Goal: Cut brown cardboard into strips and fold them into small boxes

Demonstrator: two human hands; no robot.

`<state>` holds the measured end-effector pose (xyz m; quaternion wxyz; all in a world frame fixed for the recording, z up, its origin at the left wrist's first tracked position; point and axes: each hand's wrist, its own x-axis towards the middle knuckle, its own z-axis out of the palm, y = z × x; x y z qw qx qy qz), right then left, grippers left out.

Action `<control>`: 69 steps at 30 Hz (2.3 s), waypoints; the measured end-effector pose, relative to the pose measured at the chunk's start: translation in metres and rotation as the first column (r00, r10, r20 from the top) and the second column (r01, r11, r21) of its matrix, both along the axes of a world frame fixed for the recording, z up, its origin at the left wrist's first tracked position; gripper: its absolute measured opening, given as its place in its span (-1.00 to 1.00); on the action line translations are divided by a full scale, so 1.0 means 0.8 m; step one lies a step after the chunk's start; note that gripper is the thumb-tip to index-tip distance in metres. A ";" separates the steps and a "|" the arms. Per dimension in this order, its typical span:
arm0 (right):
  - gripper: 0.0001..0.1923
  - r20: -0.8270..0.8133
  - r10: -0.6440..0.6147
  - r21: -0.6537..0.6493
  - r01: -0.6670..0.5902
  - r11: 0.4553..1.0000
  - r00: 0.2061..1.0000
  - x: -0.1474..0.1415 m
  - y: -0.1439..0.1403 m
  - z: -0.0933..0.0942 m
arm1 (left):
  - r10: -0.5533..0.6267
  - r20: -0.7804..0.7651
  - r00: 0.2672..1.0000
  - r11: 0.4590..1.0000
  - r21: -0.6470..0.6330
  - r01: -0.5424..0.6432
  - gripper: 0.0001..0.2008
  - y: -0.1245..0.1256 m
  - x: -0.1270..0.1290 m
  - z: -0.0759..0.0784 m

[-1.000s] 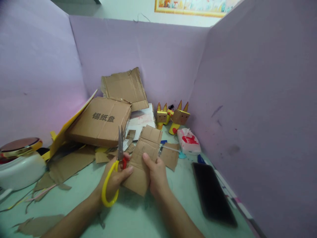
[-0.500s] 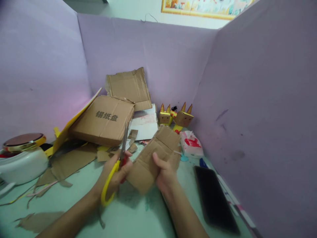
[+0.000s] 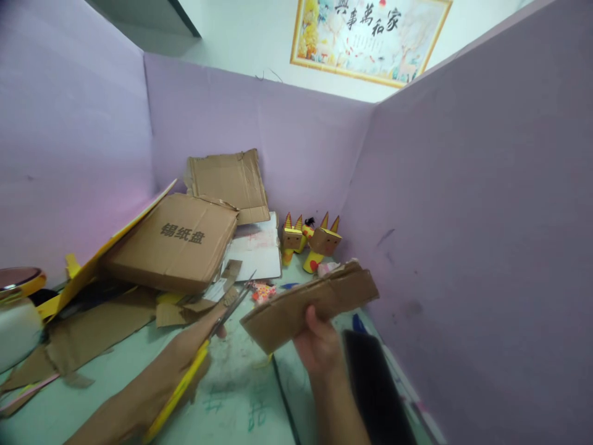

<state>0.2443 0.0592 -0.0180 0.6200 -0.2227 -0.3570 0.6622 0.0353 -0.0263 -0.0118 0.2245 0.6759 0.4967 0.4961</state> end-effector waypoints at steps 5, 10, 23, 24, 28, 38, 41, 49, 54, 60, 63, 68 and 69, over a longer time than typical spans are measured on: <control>-0.65 0.134 0.048 0.043 -0.054 0.998 0.990 0.001 -0.003 -0.012 | -0.005 -0.336 0.942 1.000 -0.028 -0.004 -0.37 0.003 0.005 -0.011; -0.65 0.245 0.090 0.052 -0.106 0.993 0.965 0.000 -0.002 -0.031 | -0.072 -0.468 0.881 0.996 -0.075 0.042 -0.32 0.001 0.002 -0.020; -0.72 0.249 0.157 0.077 -0.181 0.980 0.956 -0.003 -0.004 -0.035 | 0.003 -0.667 0.745 1.000 0.009 0.004 -0.33 -0.005 0.008 -0.025; -0.68 0.247 0.154 0.061 -0.173 0.983 0.957 -0.003 -0.003 -0.038 | 0.018 -0.681 0.732 1.000 0.021 -0.006 -0.33 -0.005 0.007 -0.026; -0.60 0.210 0.163 0.018 -0.170 0.985 0.964 -0.010 -0.008 -0.034 | 0.065 -0.647 0.759 0.997 0.078 -0.019 -0.37 -0.003 0.004 -0.034; -0.58 -0.025 0.091 -0.028 -0.091 0.995 0.996 -0.023 -0.011 -0.022 | 0.026 -0.083 0.996 0.998 -0.062 -0.031 -0.80 0.005 0.003 -0.001; -0.54 -0.043 0.113 -0.009 -0.114 0.993 0.993 -0.040 -0.022 -0.018 | 0.168 0.113 0.979 0.979 -0.136 -0.152 -0.65 0.005 -0.003 0.006; -0.63 0.020 0.303 -0.073 -0.301 0.951 0.953 -0.065 -0.045 -0.008 | -0.029 -0.011 1.000 0.994 -0.102 0.028 -0.80 -0.005 0.008 0.010; -0.68 -0.050 0.079 -0.204 -0.087 0.975 0.996 -0.044 -0.025 -0.001 | -0.095 0.012 0.995 0.980 -0.173 0.096 -0.81 -0.003 0.013 0.010; -0.73 -0.031 -0.021 -0.084 0.018 0.996 0.999 -0.043 -0.020 0.004 | 0.185 -0.212 0.960 0.981 -0.023 -0.194 -0.74 0.004 0.008 -0.004; -0.75 -0.032 -0.105 -0.012 0.104 0.994 0.994 -0.047 -0.023 0.006 | 0.399 -0.160 0.903 0.910 0.190 -0.369 -0.70 0.004 0.006 -0.011; -0.72 -0.047 -0.050 -0.038 0.049 0.998 0.998 -0.046 -0.025 0.008 | 0.297 -0.159 0.942 0.950 0.152 -0.274 -0.62 0.000 0.016 -0.012; -0.69 -0.051 -0.022 -0.056 0.019 0.998 0.998 -0.045 -0.026 0.008 | 0.255 -0.157 0.954 0.961 0.153 -0.232 -0.58 -0.001 0.018 -0.009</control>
